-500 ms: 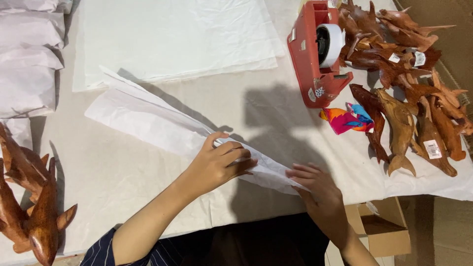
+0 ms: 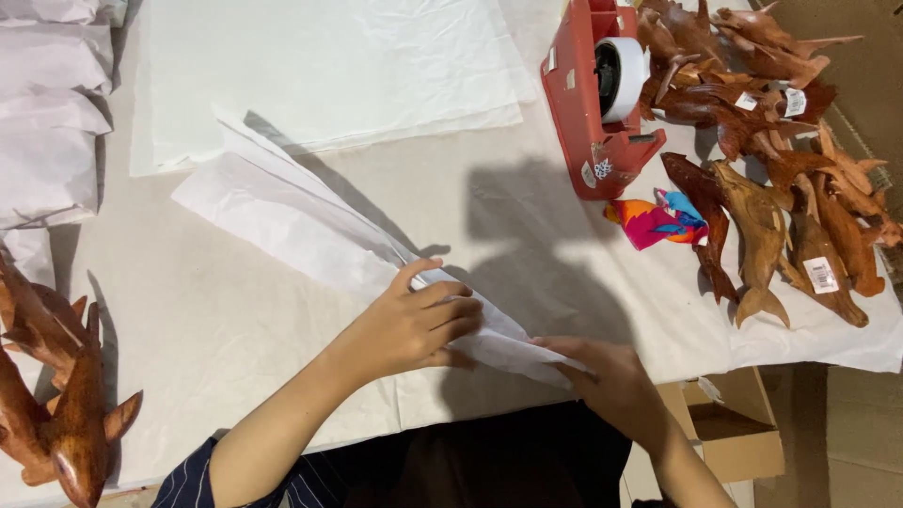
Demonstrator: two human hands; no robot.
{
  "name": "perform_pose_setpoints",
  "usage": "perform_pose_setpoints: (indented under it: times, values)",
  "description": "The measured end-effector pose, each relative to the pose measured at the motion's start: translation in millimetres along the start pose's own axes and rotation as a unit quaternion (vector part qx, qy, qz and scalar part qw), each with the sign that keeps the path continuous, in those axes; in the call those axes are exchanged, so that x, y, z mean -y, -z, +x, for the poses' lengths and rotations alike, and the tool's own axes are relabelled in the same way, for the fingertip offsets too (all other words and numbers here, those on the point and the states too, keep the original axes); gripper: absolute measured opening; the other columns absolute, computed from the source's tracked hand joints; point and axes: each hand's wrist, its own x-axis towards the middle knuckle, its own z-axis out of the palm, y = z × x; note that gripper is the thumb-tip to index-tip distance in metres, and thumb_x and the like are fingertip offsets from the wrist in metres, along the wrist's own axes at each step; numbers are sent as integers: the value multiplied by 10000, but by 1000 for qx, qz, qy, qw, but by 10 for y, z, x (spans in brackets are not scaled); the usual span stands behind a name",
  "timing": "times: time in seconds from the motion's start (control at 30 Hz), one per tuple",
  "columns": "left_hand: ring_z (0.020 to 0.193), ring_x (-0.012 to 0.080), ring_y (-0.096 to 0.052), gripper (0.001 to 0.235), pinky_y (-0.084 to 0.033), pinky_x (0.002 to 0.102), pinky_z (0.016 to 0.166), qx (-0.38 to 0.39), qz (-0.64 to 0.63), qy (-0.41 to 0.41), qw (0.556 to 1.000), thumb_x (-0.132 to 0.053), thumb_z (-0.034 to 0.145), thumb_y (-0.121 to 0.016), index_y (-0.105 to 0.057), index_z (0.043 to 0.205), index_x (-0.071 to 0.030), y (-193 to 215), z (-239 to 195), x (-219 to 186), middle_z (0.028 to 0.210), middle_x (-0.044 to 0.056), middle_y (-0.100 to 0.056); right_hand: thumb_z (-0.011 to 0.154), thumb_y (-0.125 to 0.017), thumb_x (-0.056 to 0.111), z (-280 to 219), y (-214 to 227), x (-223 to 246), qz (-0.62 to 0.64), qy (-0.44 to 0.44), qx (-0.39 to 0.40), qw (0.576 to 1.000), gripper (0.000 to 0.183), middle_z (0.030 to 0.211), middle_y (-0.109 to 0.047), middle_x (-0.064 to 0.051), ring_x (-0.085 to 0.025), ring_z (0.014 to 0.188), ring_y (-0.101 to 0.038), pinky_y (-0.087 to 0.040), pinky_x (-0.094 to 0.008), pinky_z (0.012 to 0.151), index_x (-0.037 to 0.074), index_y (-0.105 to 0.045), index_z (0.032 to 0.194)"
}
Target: Wrapping a small wooden shark sculpture in white protective paper through a series of folds.
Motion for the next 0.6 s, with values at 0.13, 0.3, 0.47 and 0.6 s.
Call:
perform_pose_setpoints:
  times: [0.13,0.3,0.47,0.6]
  values:
    - [1027,183,-629,215,-421,496,1080,-6,11,0,1000,-318,1014,-720,-715,959,-110,-72,15,-62,1038,-11,-692,869,-760,130,131,120,-101,-4,-14,32,999,267,1090,-844,-27,-148,965,-823,-622,-277,851,105,-785,1133]
    - [1036,167,-645,227,-355,514,1129,-35,-74,38,996,-287,1035,-589,-713,918,-136,-248,-84,-74,916,6,-700,778,-720,-80,437,230,2,-10,8,69,998,396,1033,-848,-136,-416,1050,-746,-604,-525,851,128,-824,1099]
    - [1030,181,-640,280,-371,498,1103,-39,-47,45,997,-375,1046,-573,-706,988,-135,-194,-61,-97,961,23,-693,801,-731,-49,522,392,-54,-2,28,116,993,417,1067,-858,-85,-375,1042,-768,-604,-504,866,173,-809,1145]
    - [1057,204,-641,260,-382,506,1084,-55,-40,47,997,-321,1056,-548,-717,1037,-124,-97,-31,-56,1015,44,-698,808,-735,-30,447,472,77,48,15,115,992,430,1119,-860,-97,-371,1093,-759,-614,-512,851,174,-814,1177]
